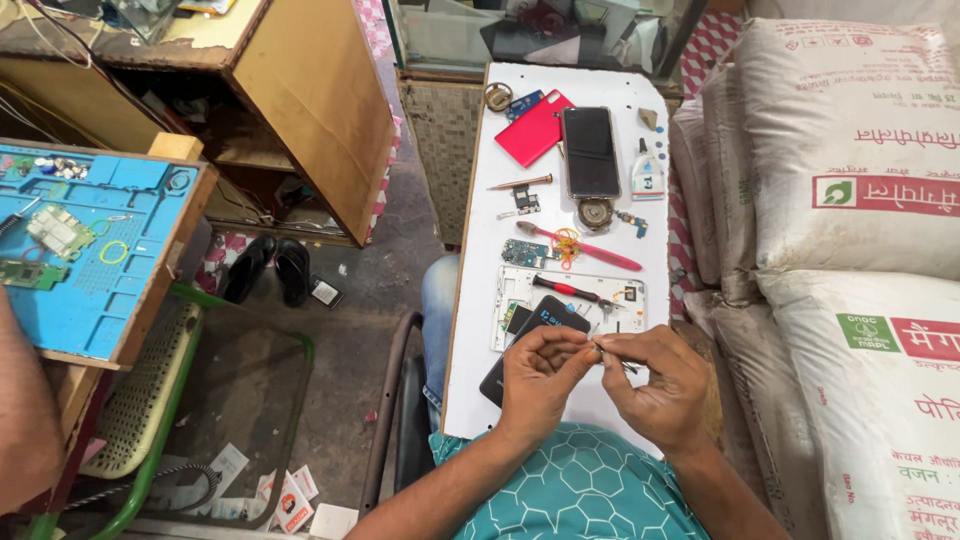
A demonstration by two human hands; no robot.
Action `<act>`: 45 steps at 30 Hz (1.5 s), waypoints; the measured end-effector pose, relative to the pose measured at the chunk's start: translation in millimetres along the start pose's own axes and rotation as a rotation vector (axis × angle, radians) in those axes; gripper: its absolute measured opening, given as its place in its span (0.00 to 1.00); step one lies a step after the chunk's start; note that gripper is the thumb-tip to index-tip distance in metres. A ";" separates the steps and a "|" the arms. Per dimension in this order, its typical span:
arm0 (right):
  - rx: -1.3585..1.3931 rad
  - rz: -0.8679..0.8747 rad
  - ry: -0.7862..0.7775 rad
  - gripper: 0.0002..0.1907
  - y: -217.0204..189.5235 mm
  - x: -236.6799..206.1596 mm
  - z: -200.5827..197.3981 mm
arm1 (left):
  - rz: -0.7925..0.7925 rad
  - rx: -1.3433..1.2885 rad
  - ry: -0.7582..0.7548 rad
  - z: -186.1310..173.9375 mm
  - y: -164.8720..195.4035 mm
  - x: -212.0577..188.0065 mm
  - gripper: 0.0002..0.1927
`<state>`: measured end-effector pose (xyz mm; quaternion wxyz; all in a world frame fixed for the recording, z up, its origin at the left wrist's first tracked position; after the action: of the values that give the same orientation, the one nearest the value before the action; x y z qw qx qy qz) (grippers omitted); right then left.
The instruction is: The person sits on a chair and works on a small phone component held at their lap, using both hands to pinch, turn and reposition the tiny part. A disassembled phone, circuit boards and screwdrivers lie on the work board in front of them.
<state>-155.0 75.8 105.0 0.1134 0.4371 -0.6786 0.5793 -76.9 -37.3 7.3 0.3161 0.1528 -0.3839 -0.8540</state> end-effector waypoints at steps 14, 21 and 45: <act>-0.059 -0.007 0.042 0.10 -1.2 0.2 3.6 | -0.027 0.019 0.004 -2.0 -0.9 1.6 0.09; -0.086 -0.017 0.044 0.11 1.7 -2.4 2.9 | -0.035 0.000 0.000 -2.4 -2.1 1.8 0.09; 0.227 0.222 0.084 0.12 18.8 -7.6 0.9 | -0.116 -0.026 0.045 -8.9 -9.3 5.9 0.10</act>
<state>-163.7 77.5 86.7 0.0268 0.3447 -0.6476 0.6791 -80.7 -41.4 -5.7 0.2764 0.1897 -0.3563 -0.8722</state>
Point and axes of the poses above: each hand's wrist, its own x-axis towards the middle knuckle, its own z-axis out of the palm, y = z × x, the point moved 6 cm from there along x, towards the middle knuckle, and after that the axes turned 7 degrees about y, right-handed, at the moved point
